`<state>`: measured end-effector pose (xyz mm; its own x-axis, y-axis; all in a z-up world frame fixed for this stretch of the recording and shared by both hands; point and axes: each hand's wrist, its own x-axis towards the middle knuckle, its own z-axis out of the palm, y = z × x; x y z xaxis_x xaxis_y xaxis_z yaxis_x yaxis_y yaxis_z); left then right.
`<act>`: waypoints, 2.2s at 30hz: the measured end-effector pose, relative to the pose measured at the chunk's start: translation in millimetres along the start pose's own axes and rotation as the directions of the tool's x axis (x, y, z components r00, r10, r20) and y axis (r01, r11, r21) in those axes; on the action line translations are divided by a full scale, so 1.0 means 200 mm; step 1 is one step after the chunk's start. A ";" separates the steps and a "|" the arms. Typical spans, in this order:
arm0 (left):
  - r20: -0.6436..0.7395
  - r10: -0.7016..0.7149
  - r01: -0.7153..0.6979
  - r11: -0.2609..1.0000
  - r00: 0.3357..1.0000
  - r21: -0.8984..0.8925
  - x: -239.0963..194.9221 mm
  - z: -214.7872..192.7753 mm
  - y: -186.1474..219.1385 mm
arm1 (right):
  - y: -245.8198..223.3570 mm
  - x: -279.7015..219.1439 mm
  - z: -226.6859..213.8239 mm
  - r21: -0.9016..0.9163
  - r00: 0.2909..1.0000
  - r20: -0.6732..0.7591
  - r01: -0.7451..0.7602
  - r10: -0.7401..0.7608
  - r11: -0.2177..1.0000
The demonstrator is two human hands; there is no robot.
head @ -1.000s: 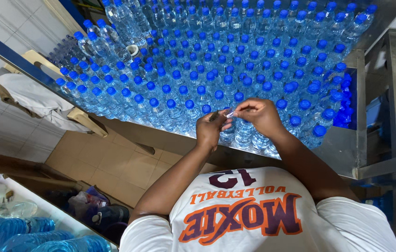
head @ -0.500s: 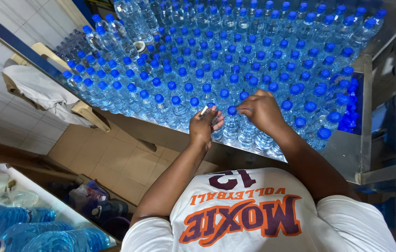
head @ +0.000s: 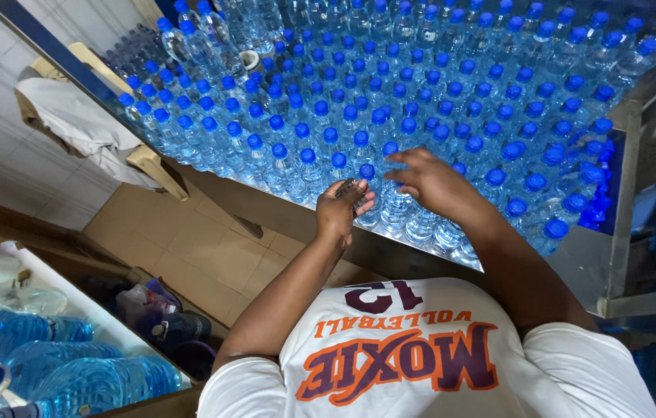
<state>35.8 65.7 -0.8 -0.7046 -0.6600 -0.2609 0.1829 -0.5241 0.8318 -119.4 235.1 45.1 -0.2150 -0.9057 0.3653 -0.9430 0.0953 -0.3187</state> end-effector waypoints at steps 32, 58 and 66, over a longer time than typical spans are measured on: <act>0.589 -0.362 0.264 0.932 0.722 0.250 0.63 -0.23 0.16 | -0.41 0.33 0.50 0.683 0.518 -0.283 -0.482 0.807 0.549; 0.566 -0.411 0.221 0.900 0.715 0.375 0.71 -0.32 0.43 | -0.59 0.27 0.40 0.209 0.411 -0.545 -0.777 0.730 0.594; 0.532 -0.453 0.342 0.891 0.715 0.299 0.79 -0.31 0.41 | -0.28 0.33 0.51 0.197 0.548 -0.427 -0.720 0.719 0.666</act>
<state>-17.3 -114.1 -4.7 -0.9516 0.0517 -0.3031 -0.2832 -0.5314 0.7984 -55.5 127.5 -2.9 -0.9045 -0.2513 0.3446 -0.4228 0.6340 -0.6475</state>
